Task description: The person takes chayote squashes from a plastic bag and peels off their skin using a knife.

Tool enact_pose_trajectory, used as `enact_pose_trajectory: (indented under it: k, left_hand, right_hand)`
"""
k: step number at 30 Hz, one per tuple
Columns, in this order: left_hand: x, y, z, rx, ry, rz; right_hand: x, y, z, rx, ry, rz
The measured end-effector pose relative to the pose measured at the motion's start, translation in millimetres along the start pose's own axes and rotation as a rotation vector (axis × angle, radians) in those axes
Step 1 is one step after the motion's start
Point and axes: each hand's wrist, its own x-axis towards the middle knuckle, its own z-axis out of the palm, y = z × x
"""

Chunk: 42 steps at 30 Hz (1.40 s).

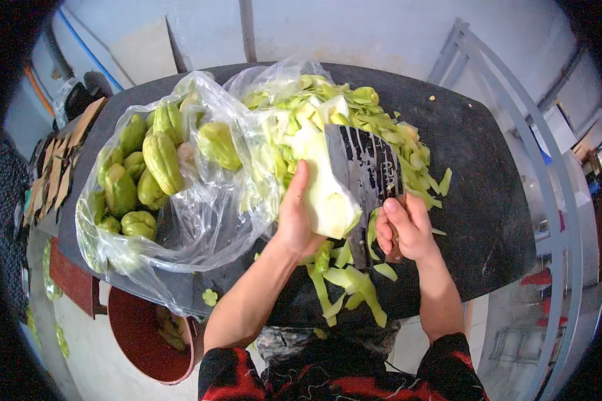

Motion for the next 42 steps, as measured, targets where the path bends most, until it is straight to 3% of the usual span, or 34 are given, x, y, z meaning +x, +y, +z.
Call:
enact_pose_trajectory:
  k: [5, 8, 23, 26, 28, 31, 33, 35, 42]
  left_hand:
    - [1, -9, 25, 0.066, 0.215, 0.042]
    - [2, -7, 14, 0.074, 0.120, 0.027]
    - [1, -4, 15, 0.106, 0.145, -0.022]
    - [2, 15, 16, 0.025, 0.103, 0.180]
    - [6, 22, 9, 0.103, 0.076, 0.428]
    - [7, 28, 19, 0.067, 0.116, 0.662]
    - [1, 32, 16, 0.066, 0.133, 0.773]
    - [-1, 34, 4, 0.085, -0.016, 0.854]
    - [-5, 45, 2, -0.012, -0.126, 0.970]
  right_hand:
    - [3, 3, 5, 0.047, 0.037, 0.010]
    - [3, 6, 7, 0.105, 0.032, 0.019]
    - [3, -9, 6, 0.114, 0.016, 0.051]
    - [-2, -15, -8, -0.007, 0.085, -0.015]
    - [-6, -22, -1, -0.194, 0.170, -0.095]
    - [-18, -44, 40, -0.949, 0.211, -0.432]
    - [-21, -40, 59, -1.186, 0.078, -0.644]
    - [-19, -37, 73, -1.228, -0.048, -0.736]
    - [-18, -27, 93, -1.237, -0.078, -0.762]
